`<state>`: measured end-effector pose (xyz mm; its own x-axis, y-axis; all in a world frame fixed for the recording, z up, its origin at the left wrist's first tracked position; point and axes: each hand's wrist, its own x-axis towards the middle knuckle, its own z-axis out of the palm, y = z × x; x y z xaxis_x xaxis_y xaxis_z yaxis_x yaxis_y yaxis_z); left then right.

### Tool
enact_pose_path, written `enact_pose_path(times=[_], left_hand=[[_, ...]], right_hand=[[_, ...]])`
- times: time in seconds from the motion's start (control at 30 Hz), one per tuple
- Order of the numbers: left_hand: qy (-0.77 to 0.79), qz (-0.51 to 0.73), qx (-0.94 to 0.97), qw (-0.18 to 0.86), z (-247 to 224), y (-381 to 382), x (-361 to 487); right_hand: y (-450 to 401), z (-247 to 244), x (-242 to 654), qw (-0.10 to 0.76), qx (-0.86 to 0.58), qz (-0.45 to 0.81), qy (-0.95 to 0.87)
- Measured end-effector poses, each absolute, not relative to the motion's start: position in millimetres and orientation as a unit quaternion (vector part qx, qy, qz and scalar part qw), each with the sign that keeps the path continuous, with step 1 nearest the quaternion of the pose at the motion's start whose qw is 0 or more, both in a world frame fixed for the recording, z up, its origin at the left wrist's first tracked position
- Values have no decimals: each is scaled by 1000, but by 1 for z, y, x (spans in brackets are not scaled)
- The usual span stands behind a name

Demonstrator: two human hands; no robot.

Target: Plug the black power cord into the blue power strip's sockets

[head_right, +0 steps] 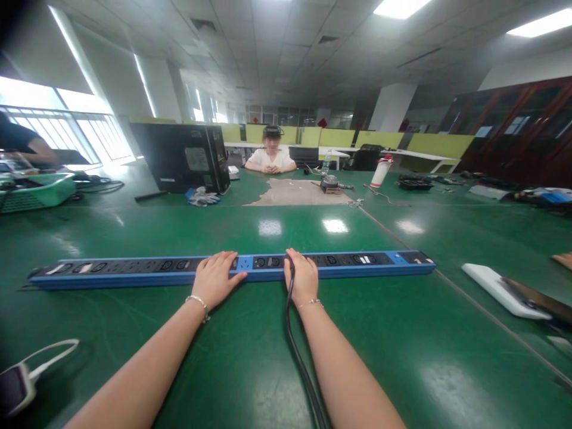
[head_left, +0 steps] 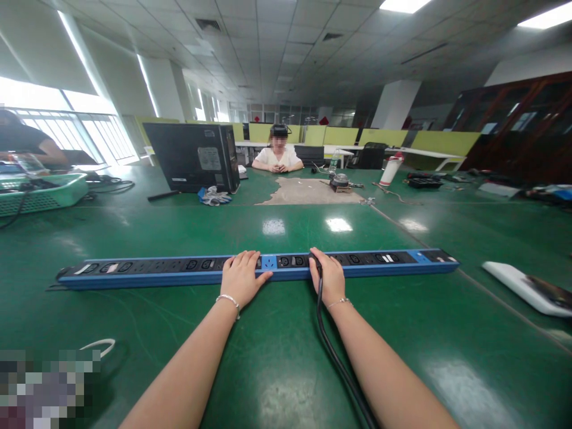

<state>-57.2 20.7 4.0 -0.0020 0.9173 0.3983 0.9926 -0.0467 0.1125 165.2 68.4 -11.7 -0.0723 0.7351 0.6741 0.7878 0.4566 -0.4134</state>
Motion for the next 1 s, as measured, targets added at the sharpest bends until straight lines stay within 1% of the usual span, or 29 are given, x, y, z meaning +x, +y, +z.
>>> enact_pose_path(times=[0.33, 0.53, 1.0], left_hand=[[-682, -182, -699, 110, 4, 21, -56], [-683, -181, -699, 110, 3, 21, -56], [-689, -174, -695, 110, 2, 23, -56]], right_hand=[[73, -17, 164, 414, -546, -71, -725], [71, -18, 161, 421, -571, -91, -699], [70, -16, 163, 418, -576, -77, -698]])
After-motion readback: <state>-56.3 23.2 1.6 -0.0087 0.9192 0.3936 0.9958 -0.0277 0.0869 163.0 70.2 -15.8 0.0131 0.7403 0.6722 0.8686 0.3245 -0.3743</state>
